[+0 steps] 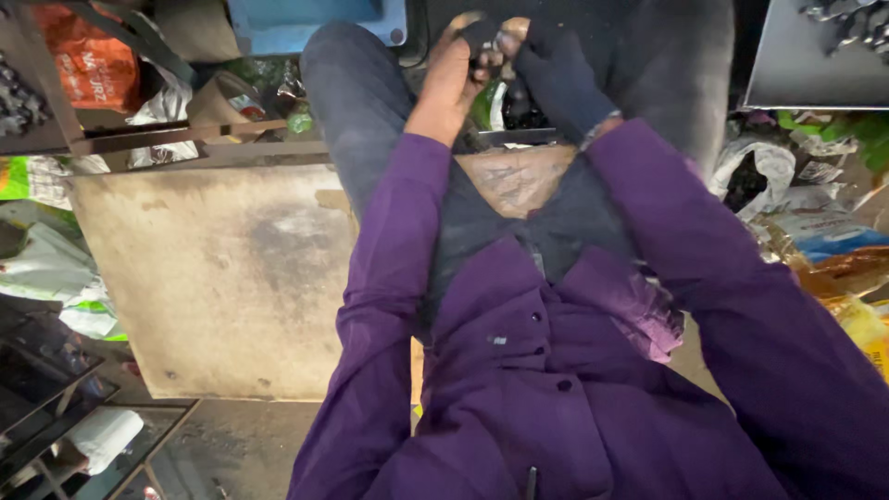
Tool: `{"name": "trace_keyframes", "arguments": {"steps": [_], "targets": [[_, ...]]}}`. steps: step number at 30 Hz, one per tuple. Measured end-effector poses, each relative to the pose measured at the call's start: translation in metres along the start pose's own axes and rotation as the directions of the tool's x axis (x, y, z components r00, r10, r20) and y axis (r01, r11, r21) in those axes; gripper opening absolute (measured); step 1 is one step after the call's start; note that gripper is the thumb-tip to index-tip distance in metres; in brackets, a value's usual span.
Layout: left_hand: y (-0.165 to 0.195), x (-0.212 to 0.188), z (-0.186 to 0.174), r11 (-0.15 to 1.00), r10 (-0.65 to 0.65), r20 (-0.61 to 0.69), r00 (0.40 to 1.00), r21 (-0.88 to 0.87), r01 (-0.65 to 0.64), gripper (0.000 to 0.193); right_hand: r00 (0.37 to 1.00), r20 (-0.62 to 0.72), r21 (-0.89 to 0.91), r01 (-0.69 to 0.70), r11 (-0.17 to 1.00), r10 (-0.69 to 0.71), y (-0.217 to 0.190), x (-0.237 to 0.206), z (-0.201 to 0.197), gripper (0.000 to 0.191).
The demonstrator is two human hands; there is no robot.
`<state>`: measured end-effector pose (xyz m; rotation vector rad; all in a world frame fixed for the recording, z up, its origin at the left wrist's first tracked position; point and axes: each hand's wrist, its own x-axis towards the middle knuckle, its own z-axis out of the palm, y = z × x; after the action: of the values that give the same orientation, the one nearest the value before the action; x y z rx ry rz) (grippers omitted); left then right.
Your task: The person sits on the floor and sharpens small metal workpieces against a running bench grinder, holding each piece by hand and touching it to the spinning wheel to grind the edges, with sparks flying, then places finished pieces into a container beside them and picks up the next piece.
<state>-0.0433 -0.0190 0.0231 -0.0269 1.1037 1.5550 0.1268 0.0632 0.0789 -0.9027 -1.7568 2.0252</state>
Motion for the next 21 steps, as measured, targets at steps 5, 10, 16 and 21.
{"name": "trace_keyframes", "arguments": {"steps": [5, 10, 16, 21], "targets": [[-0.034, -0.001, 0.037, 0.838, 0.066, 0.055, 0.996, -0.545, -0.026, 0.065, 0.859, -0.505, 0.118, 0.165, 0.979, -0.084, 0.035, 0.044, 0.003, 0.015], [-0.035, -0.006, 0.047, 0.981, 0.193, 0.152, 0.969, -0.064, -0.185, 0.068, 0.799, -0.562, -0.389, -0.025, 0.921, -0.215, 0.041, 0.04, -0.015, 0.021], [-0.031, -0.01, 0.034, 0.931, 0.352, 0.019, 0.936, 0.096, -0.352, 0.036, 0.966, -0.259, -0.13, -0.016, 0.991, -0.018, -0.002, 0.005, -0.007, 0.026], [-0.029, -0.002, 0.026, 0.981, 0.143, -0.047, 0.989, -0.125, -0.148, 0.047, 0.828, -0.142, -0.529, 0.4, 0.748, -0.542, -0.008, 0.002, 0.002, 0.027]]}}
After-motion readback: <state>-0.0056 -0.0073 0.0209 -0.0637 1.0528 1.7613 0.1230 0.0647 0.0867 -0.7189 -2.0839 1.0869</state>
